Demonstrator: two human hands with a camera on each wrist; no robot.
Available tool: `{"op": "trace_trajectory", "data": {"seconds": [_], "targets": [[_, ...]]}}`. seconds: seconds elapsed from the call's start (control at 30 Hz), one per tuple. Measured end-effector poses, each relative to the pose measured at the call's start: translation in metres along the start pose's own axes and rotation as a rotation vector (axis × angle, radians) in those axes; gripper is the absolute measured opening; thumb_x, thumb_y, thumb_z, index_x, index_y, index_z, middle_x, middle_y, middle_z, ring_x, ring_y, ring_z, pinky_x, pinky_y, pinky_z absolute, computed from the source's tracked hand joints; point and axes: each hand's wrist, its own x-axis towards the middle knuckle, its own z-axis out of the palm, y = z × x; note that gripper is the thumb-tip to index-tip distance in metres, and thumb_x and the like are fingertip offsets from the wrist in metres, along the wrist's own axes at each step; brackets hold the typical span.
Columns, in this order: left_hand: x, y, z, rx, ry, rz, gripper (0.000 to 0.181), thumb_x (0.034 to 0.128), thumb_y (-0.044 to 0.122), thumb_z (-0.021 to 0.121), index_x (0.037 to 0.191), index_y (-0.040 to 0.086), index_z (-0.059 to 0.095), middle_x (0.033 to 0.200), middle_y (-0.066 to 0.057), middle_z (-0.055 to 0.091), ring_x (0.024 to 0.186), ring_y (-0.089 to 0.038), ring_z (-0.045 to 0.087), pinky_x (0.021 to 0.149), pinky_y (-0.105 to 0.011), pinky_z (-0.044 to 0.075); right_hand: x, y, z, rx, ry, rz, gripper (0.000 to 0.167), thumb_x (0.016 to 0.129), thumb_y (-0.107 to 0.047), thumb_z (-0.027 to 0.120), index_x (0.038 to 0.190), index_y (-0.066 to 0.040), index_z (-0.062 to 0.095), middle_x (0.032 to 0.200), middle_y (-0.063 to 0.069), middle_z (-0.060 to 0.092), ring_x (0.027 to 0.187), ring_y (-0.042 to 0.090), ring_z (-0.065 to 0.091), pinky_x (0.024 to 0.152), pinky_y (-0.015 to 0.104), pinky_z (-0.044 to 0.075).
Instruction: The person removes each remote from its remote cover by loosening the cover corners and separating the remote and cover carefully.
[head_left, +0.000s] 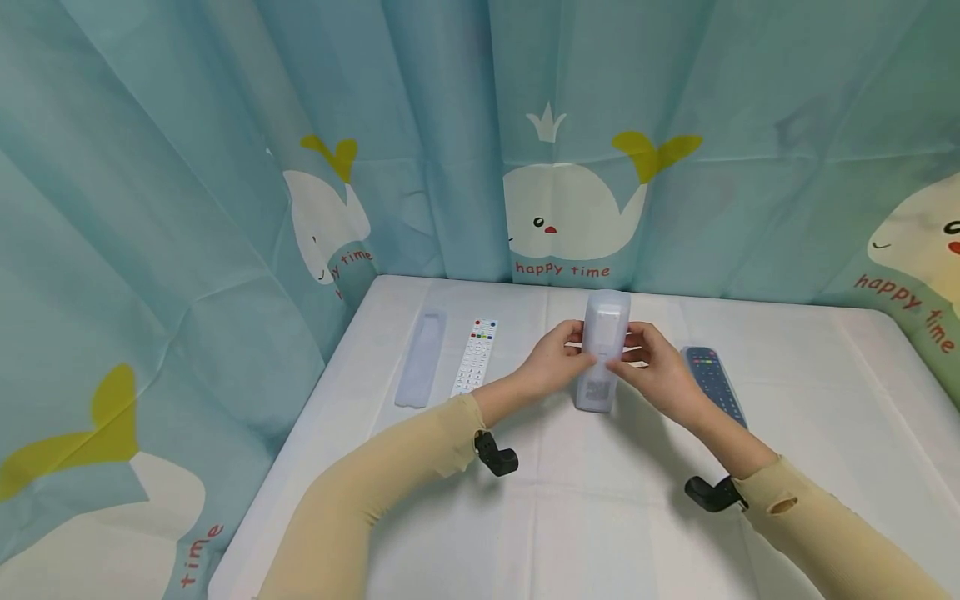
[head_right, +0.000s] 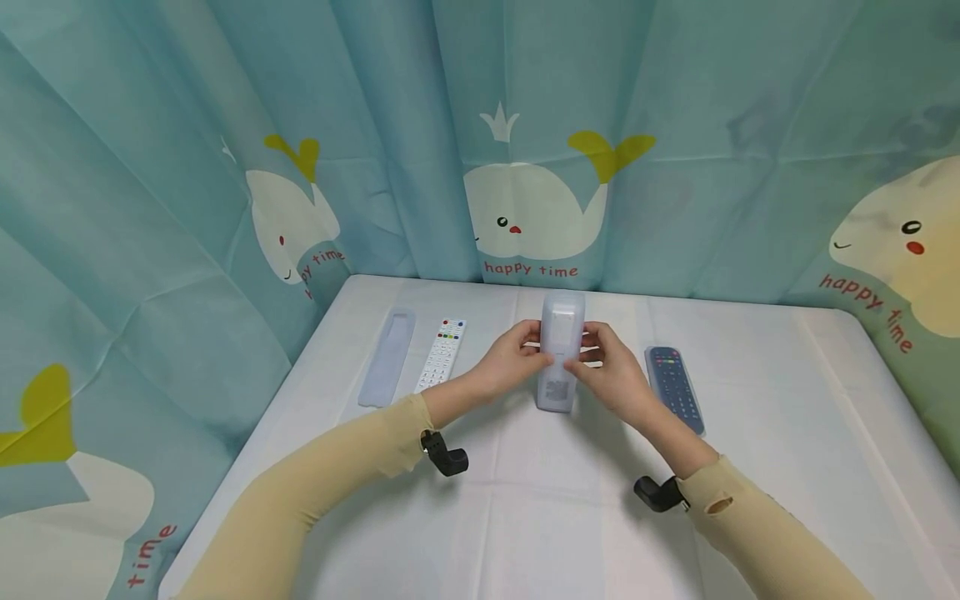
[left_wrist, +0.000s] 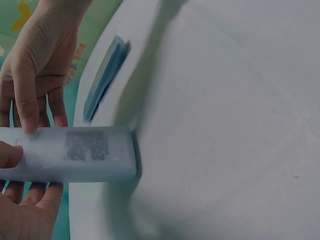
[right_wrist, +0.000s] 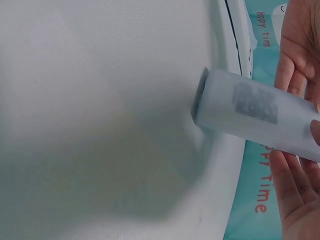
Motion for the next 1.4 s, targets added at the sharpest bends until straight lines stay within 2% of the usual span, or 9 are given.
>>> {"op": "trace_trajectory", "data": {"seconds": [0.13, 0.3, 0.43, 0.53, 0.9, 1.1, 1.4], "targets": [[0.001, 0.003, -0.002, -0.019, 0.008, 0.023, 0.048, 0.0994, 0.010, 0.067, 0.144, 0.004, 0.049, 0.129, -0.007, 0.060, 0.111, -0.019, 0.065, 0.092, -0.030, 0.053, -0.002, -0.003, -0.006, -0.043, 0.006, 0.016, 0.054, 0.101, -0.020, 0.068, 0.146, 0.001, 0.045, 0.132, 0.022, 0.059, 0.116, 0.038, 0.061, 0.087, 0.028, 0.055], [0.003, 0.007, -0.004, -0.042, 0.021, 0.042, 0.049, 0.1010, 0.014, 0.066, 0.145, 0.006, 0.048, 0.130, -0.005, 0.060, 0.109, -0.015, 0.064, 0.091, -0.028, 0.053, 0.001, -0.009, -0.014, -0.029, 0.067, -0.010, 0.053, 0.104, -0.034, 0.062, 0.147, -0.006, 0.049, 0.137, 0.016, 0.057, 0.114, 0.028, 0.062, 0.082, 0.021, 0.054], [0.004, 0.009, -0.005, -0.068, 0.027, 0.046, 0.049, 0.1014, 0.016, 0.066, 0.146, 0.007, 0.049, 0.129, -0.003, 0.060, 0.106, -0.010, 0.064, 0.090, -0.029, 0.053, 0.006, -0.018, -0.018, 0.033, 0.142, -0.078, 0.051, 0.105, -0.031, 0.061, 0.149, -0.008, 0.050, 0.139, 0.012, 0.058, 0.107, 0.012, 0.064, 0.082, 0.018, 0.054], [0.003, 0.011, -0.005, -0.082, 0.027, 0.046, 0.048, 0.1012, 0.014, 0.067, 0.146, 0.007, 0.049, 0.129, -0.003, 0.060, 0.107, -0.010, 0.064, 0.091, -0.029, 0.053, 0.009, -0.026, -0.020, 0.067, 0.191, -0.104, 0.047, 0.104, -0.027, 0.063, 0.147, -0.011, 0.054, 0.138, 0.009, 0.058, 0.105, 0.006, 0.064, 0.084, 0.016, 0.053], [0.001, 0.012, -0.005, -0.062, 0.013, 0.034, 0.048, 0.1010, 0.017, 0.068, 0.144, 0.008, 0.051, 0.123, 0.001, 0.061, 0.107, -0.010, 0.064, 0.091, -0.028, 0.053, 0.011, -0.034, -0.018, 0.054, 0.259, -0.072, 0.039, 0.100, -0.029, 0.070, 0.134, -0.012, 0.067, 0.123, 0.005, 0.065, 0.098, 0.013, 0.065, 0.078, 0.016, 0.054], [0.001, 0.010, -0.007, -0.030, 0.006, 0.035, 0.050, 0.1012, 0.020, 0.068, 0.147, 0.007, 0.050, 0.125, -0.001, 0.061, 0.111, -0.012, 0.064, 0.093, -0.029, 0.053, 0.012, -0.034, -0.018, 0.089, 0.249, -0.021, 0.040, 0.101, -0.032, 0.067, 0.133, -0.008, 0.068, 0.124, 0.009, 0.064, 0.098, 0.012, 0.065, 0.080, 0.017, 0.055], [0.000, 0.007, -0.008, -0.014, 0.007, 0.043, 0.050, 0.1013, 0.021, 0.068, 0.146, 0.008, 0.051, 0.124, 0.000, 0.062, 0.109, -0.011, 0.064, 0.092, -0.027, 0.053, 0.015, -0.032, -0.018, 0.178, 0.225, 0.008, 0.043, 0.101, -0.032, 0.067, 0.133, -0.003, 0.068, 0.130, 0.013, 0.065, 0.101, 0.010, 0.068, 0.084, 0.023, 0.057]]}}
